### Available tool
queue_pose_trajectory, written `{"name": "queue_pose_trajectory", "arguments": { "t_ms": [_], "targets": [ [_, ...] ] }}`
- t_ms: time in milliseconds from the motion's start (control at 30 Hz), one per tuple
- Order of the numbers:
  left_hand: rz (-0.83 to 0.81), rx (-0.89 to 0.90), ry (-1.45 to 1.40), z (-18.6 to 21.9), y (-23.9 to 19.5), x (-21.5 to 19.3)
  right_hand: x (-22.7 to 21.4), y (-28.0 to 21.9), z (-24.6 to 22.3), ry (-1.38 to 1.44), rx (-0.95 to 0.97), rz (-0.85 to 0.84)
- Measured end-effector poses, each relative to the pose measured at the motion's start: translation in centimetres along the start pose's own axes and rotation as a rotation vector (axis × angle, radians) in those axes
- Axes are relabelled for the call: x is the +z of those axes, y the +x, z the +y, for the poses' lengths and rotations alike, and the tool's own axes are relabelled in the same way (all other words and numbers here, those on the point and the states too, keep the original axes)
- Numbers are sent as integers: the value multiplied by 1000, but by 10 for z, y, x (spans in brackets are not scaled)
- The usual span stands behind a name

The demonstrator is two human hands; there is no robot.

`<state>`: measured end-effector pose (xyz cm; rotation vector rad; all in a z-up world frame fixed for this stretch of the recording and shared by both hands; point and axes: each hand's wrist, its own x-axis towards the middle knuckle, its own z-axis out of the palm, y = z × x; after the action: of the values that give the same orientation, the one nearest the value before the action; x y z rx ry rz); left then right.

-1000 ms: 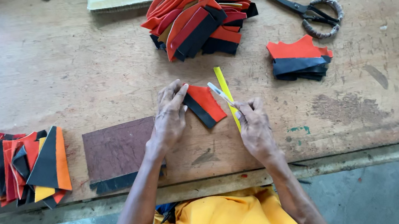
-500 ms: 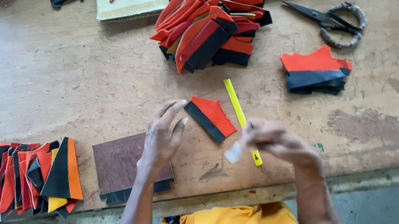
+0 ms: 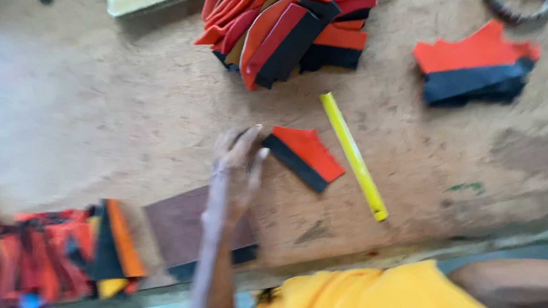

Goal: The person uses a yellow ruler and a utility knife to cut red and black rubber pieces on a wooden workbench. They repeatedly measure, mark, and cut the pieces, then stack the finished pieces on the table.

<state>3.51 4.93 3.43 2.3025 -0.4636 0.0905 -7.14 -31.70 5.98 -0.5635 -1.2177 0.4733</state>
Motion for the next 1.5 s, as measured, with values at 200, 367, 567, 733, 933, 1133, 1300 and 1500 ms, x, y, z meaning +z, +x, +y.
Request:
{"name": "queue_pose_trajectory", "arguments": {
  "t_ms": [200, 367, 567, 733, 933, 1133, 1300, 1500],
  "targets": [
    [15, -95, -1, 6, 4, 0, 12, 16, -12, -140, 81, 101],
    [4, -152, 113, 19, 7, 6, 8, 30, -2, -187, 177, 169],
    [-58, -154, 23, 21, 11, 26, -11, 27, 13, -669, 673, 769],
    [13, 52, 40, 25, 31, 41, -9, 27, 54, -1387, 1129, 929],
    [-57, 131, 68, 47, 74, 67, -8, 28, 69, -1397, 1282, 1101],
    [-363, -70, -447, 41, 95, 67, -6, 25, 61, -1306, 1168, 1108],
    [-465, -218, -1139, 37, 86, 70, 10, 27, 63, -1198, 1059, 1229],
    [-350, -244, -1080, 28, 50, 37, 31, 32, 95, -1230, 987, 1221]
  ]
}}
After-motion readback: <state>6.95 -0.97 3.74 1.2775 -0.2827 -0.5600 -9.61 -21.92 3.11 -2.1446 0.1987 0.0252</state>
